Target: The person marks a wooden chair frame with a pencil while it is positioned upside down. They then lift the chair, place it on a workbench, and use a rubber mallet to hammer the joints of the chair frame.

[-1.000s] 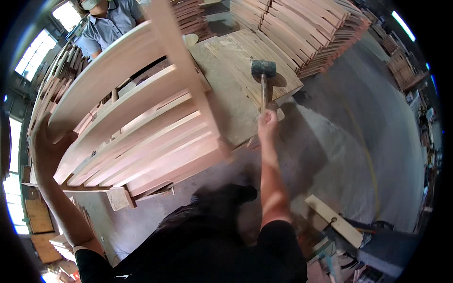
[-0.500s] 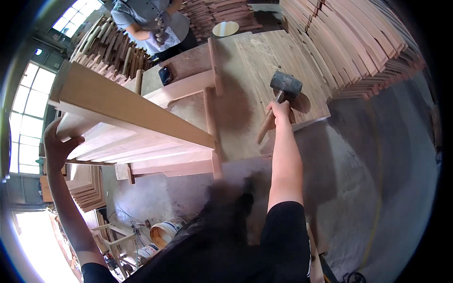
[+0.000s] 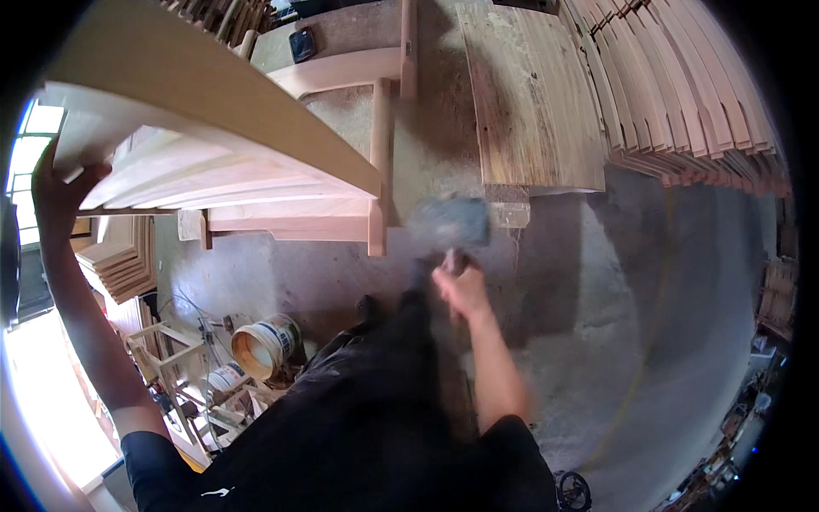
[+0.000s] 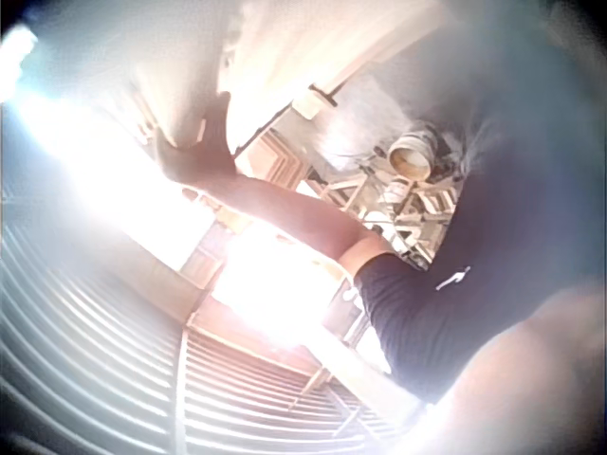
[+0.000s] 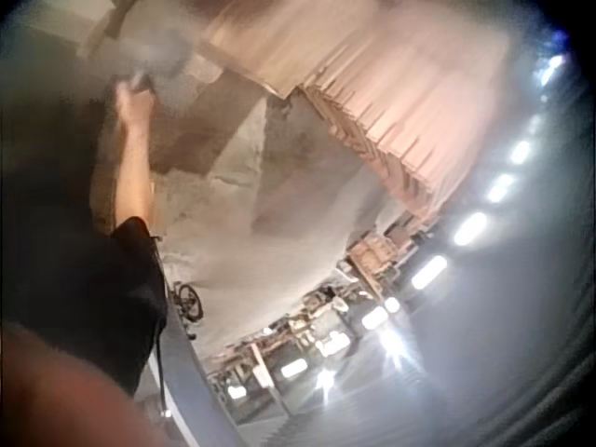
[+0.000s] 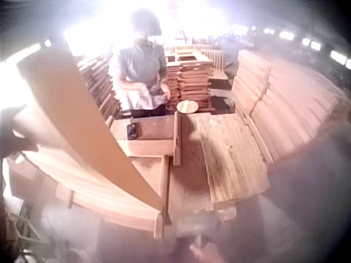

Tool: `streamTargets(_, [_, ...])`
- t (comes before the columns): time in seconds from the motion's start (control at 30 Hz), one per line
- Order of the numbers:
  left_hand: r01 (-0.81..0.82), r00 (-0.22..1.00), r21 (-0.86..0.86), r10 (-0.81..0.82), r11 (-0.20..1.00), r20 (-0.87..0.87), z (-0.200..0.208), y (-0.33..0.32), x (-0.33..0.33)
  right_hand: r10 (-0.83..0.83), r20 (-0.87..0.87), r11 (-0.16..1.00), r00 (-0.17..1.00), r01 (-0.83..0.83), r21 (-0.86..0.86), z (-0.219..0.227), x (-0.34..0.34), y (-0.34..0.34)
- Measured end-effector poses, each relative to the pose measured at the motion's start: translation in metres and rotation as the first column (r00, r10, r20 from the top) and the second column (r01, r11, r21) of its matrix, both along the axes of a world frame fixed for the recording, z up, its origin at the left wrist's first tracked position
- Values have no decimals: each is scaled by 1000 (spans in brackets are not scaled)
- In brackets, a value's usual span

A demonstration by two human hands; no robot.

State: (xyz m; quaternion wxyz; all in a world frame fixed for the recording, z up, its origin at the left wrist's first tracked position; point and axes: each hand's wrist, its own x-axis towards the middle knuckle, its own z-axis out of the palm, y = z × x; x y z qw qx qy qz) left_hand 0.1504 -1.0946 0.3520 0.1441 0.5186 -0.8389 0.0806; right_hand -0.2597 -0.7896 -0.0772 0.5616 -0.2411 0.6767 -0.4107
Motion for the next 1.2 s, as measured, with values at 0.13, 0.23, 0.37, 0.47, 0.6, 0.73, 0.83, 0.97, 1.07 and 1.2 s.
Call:
streamTargets(0.13, [148,988,77,-143,986,-66,-12,-21,5,363,-754,874,547,-481,72,-17,51,51])
streamTargets(0.23, [77,997,-27,-77,997,-4,-13,-10,-6,355,-771,839,529,-544,12,20,76,36])
streamTargets(0.37, [-37,999,-51,35,998,-32,-7,3,-6,416,-722,805,554,-593,9,31,85,5])
streamTargets(0.47, [-32,995,26,34,999,-90,-7,9,-18,423,-764,784,487,-619,39,24,84,-23])
streamTargets(0.6, [59,997,-112,-65,992,-50,-11,-4,8,345,-818,794,460,-608,-8,14,69,-58])
streamTargets(0.73, [11,998,-49,-13,999,-54,-10,-5,13,232,-828,859,511,-507,-72,2,64,-79])
streamTargets(0.83, [-26,996,-32,23,999,-88,-10,-4,10,319,-822,834,472,-552,6,10,62,-77])
streamTargets(0.97, [-14,993,31,17,999,-114,-11,-11,18,353,-836,770,420,-638,5,-3,62,-65])
streamTargets(1.07, [-5,995,-10,4,1000,-104,-13,-14,22,347,-840,759,416,-652,-10,-12,65,-56])
streamTargets(1.2, [17,996,-21,-19,1000,-83,-12,-12,24,439,-764,787,474,-612,72,17,71,-37])
